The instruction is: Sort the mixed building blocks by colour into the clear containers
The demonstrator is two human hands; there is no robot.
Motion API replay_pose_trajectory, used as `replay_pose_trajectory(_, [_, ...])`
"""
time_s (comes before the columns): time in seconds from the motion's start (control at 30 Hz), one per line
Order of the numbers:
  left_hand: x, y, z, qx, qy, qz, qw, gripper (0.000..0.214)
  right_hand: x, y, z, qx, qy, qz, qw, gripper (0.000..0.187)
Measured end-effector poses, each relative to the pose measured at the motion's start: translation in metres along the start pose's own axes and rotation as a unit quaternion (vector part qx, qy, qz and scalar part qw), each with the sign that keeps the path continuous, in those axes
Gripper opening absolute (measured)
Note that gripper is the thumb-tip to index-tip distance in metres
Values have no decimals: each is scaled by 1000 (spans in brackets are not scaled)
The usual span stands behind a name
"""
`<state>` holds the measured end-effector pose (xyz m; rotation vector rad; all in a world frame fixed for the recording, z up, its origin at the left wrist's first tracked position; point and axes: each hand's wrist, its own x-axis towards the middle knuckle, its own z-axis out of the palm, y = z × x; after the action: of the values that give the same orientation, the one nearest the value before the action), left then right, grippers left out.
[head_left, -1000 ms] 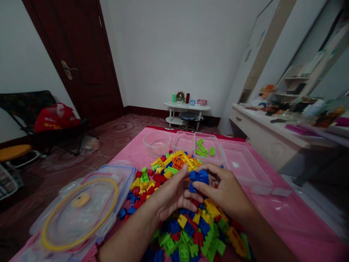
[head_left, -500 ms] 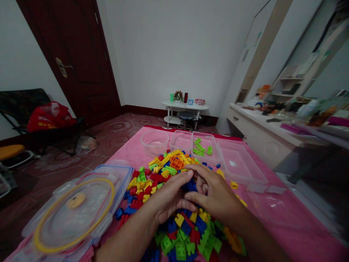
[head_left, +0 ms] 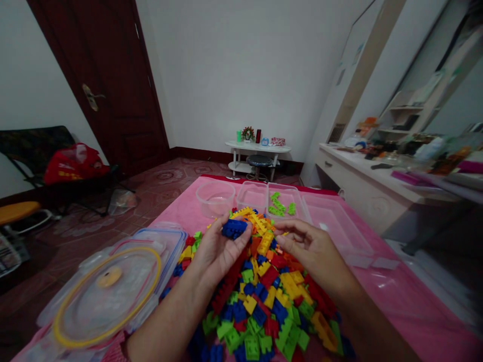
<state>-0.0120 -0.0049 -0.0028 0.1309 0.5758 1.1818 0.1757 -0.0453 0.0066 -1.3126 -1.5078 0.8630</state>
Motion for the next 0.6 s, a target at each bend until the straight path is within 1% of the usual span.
replay_pose_trajectory(0.1, [2,-1,0,-20,10,14,1000,7,-2,0,7,-9,-43,12,999,28])
replay_pose_trajectory(0.23, [1,3,-3,-33,7,19,999,8,-4,-3,11,-26,-66,17,997,24])
replay_pose_trajectory(0.33, [3,16,-2,-47,38,44,997,9,-4,-5,12,-31,-67,9,997,22])
replay_pose_trajectory(0.43, [18,40,7,-45,79,112,990,9,-5,-5,12,-31,-65,13,997,22])
replay_pose_trajectory(0.5, [39,58,17,21,98,183,978,10,-5,-4,11,-31,-66,14,997,22])
replay_pose_trajectory(0.53, [52,66,23,108,115,234,959,10,-6,-3,11,-31,-69,12,997,23])
replay_pose_trajectory(0.57, [66,74,27,238,135,287,918,10,-6,-3,11,-32,-72,10,997,23])
replay_pose_trajectory(0.6, [80,80,30,292,140,306,895,11,-7,-3,11,-35,-76,8,996,24])
